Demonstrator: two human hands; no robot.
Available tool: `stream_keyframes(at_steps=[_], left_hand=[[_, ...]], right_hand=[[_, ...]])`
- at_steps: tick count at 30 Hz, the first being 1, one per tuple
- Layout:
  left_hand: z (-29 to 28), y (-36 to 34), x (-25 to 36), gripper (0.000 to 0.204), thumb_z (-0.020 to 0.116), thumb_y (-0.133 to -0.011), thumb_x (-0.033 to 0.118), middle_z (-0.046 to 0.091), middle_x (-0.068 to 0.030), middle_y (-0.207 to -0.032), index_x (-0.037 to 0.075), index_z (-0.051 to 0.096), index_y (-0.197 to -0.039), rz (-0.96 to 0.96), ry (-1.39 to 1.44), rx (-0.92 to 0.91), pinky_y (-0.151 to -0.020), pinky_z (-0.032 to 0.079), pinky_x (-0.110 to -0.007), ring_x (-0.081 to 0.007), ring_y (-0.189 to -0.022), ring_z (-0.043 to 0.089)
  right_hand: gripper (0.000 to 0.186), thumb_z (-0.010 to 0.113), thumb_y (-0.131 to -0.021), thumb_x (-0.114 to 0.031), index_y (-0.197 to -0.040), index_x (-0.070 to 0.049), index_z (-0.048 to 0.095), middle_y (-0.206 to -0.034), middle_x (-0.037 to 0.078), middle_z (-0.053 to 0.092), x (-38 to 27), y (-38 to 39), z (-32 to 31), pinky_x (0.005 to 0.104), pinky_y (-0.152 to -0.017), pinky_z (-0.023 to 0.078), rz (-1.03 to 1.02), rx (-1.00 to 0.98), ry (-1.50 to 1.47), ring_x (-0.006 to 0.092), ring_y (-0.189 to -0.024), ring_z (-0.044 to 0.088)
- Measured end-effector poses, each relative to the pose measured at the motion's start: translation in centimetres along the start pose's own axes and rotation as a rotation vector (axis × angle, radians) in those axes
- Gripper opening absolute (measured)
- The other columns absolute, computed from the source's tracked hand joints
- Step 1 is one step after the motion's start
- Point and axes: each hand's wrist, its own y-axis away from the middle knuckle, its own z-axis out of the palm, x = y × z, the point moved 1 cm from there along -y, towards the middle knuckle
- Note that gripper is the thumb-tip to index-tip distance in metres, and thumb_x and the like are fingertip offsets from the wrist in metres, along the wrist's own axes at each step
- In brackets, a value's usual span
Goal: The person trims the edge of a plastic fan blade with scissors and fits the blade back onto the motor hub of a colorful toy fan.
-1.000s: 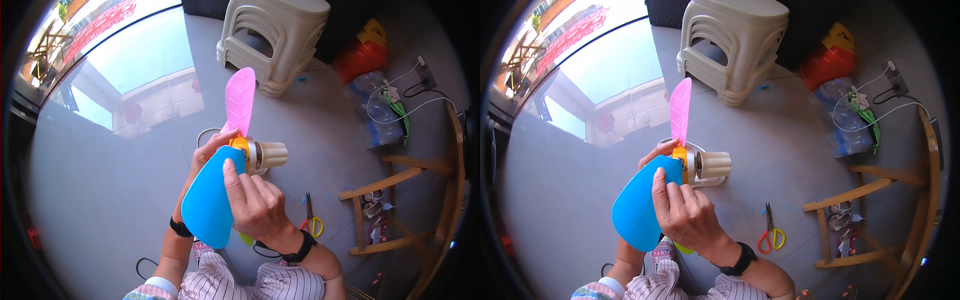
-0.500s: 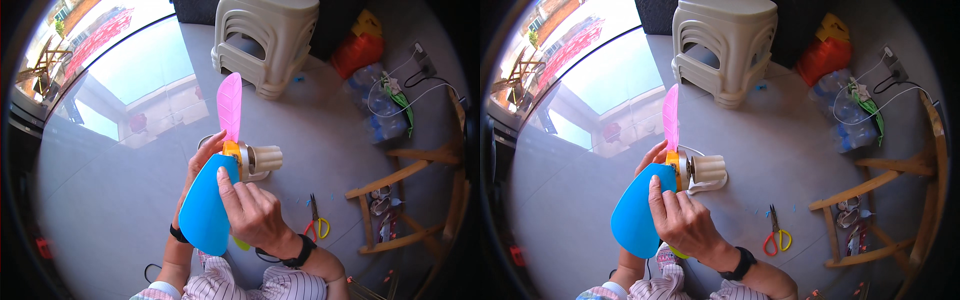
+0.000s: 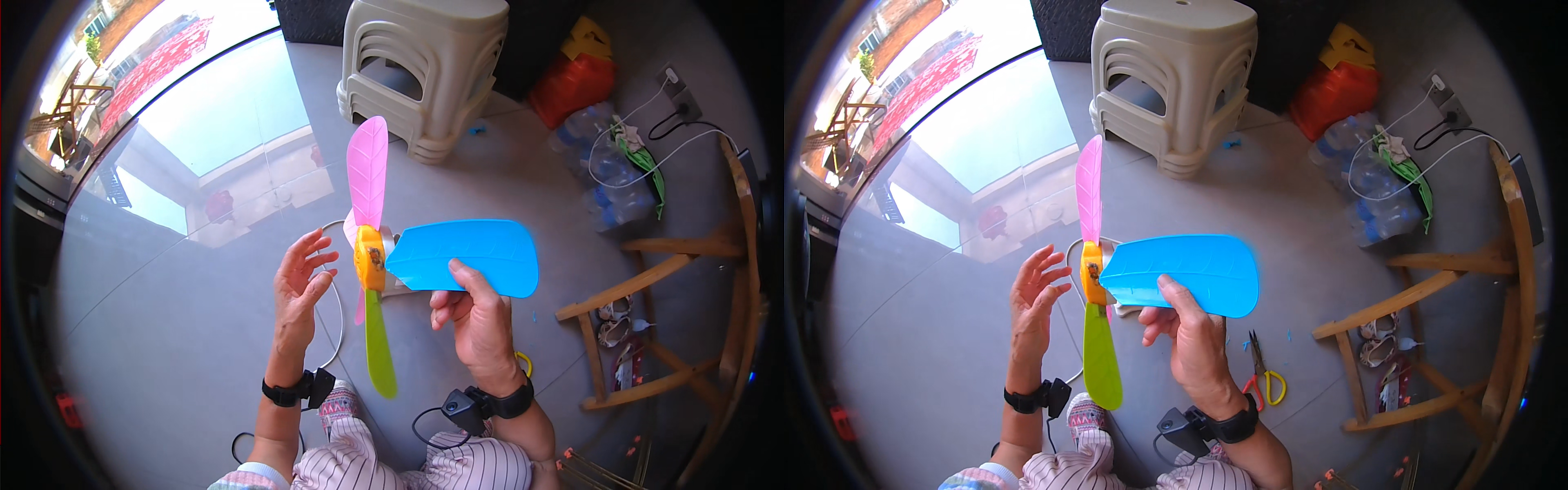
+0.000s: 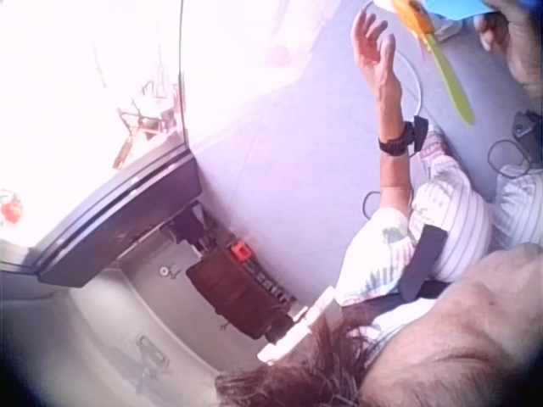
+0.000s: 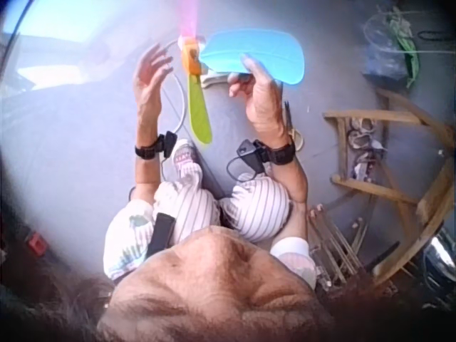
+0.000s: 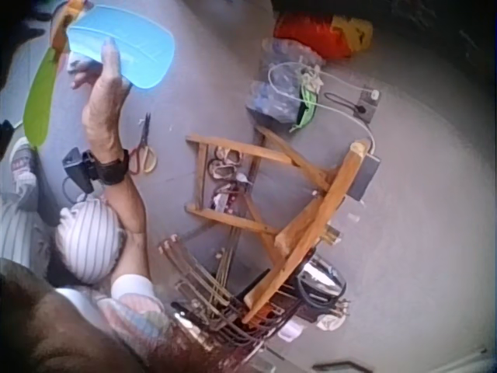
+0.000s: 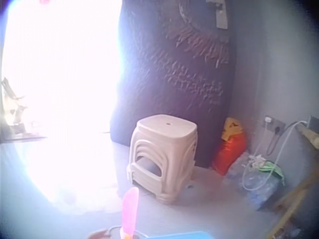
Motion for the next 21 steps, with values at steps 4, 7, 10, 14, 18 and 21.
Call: stream_keyframes(at_steps=[4,7,10,14,18,21], left_hand=[[-1.6,1.2,-0.4,0.048,0.064,-0.082,0.029,0.057,-0.0123,-0.111,0.009,0.051,-0.123,0.016,0.016,0.046,-0.078,0.051,-0.028,-0.0175,-0.091,0.061],[-2.3,2.4,0.2,0.036,0.061,-0.085,0.022,0.061,-0.0109,-0.100,0.005,0.055,-0.116,0.017,0.072,0.120,-0.069,0.050,-0.023,-0.0133,-0.081,0.060],[-2.4,3.3,1.4,0.027,0.059,-0.087,0.017,0.062,-0.0105,-0.091,0.000,0.056,-0.108,0.004,0.223,0.128,-0.062,0.048,-0.021,-0.0111,-0.074,0.059],[-1.4,4.2,3.4,0.019,0.056,-0.083,0.004,0.065,-0.0132,-0.086,-0.005,0.058,-0.100,-0.034,0.412,0.024,-0.064,0.048,-0.024,-0.0136,-0.072,0.061],[-0.7,4.7,3.7,0.020,0.058,-0.083,0.005,0.065,-0.0156,-0.086,-0.006,0.059,-0.099,-0.060,0.464,-0.101,-0.065,0.051,-0.026,-0.0161,-0.072,0.063],[-0.5,5.2,4.0,0.022,0.058,-0.083,0.006,0.065,-0.0168,-0.087,-0.007,0.059,-0.101,-0.121,0.494,-0.131,-0.066,0.051,-0.027,-0.0175,-0.073,0.064]], right_hand=[[0.022,0.058,-0.084,-0.020,-0.091,0.000,0.057,-0.060,0.008,0.060,-0.1,0.0,0.1,0.0265,-0.043,0.048,0.030,-0.020,-0.028,0.0140,-0.046,0.057],[0.022,0.058,-0.084,-0.020,-0.091,0.001,0.056,-0.061,0.009,0.060,-0.3,0.4,0.4,0.0271,-0.043,0.048,0.009,-0.029,-0.027,0.0144,-0.047,0.057],[0.023,0.057,-0.085,-0.020,-0.093,0.001,0.055,-0.061,0.009,0.060,-0.3,0.7,0.4,0.0279,-0.044,0.048,-0.004,-0.098,-0.062,0.0153,-0.047,0.057],[0.027,0.057,-0.087,-0.022,-0.098,0.003,0.056,-0.069,0.012,0.063,-0.3,1.2,0.7,0.0297,-0.051,0.051,-0.044,-0.207,-0.090,0.0187,-0.054,0.061],[0.030,0.055,-0.088,-0.024,-0.100,0.004,0.056,-0.070,0.012,0.063,0.2,1.5,1.3,0.0308,-0.052,0.051,-0.069,-0.250,-0.087,0.0191,-0.057,0.061],[0.031,0.056,-0.088,-0.021,-0.108,0.003,0.053,-0.070,0.010,0.061,0.3,2.3,1.7,0.0267,-0.050,0.051,-0.124,-0.212,0.018,0.0149,-0.056,0.060]])
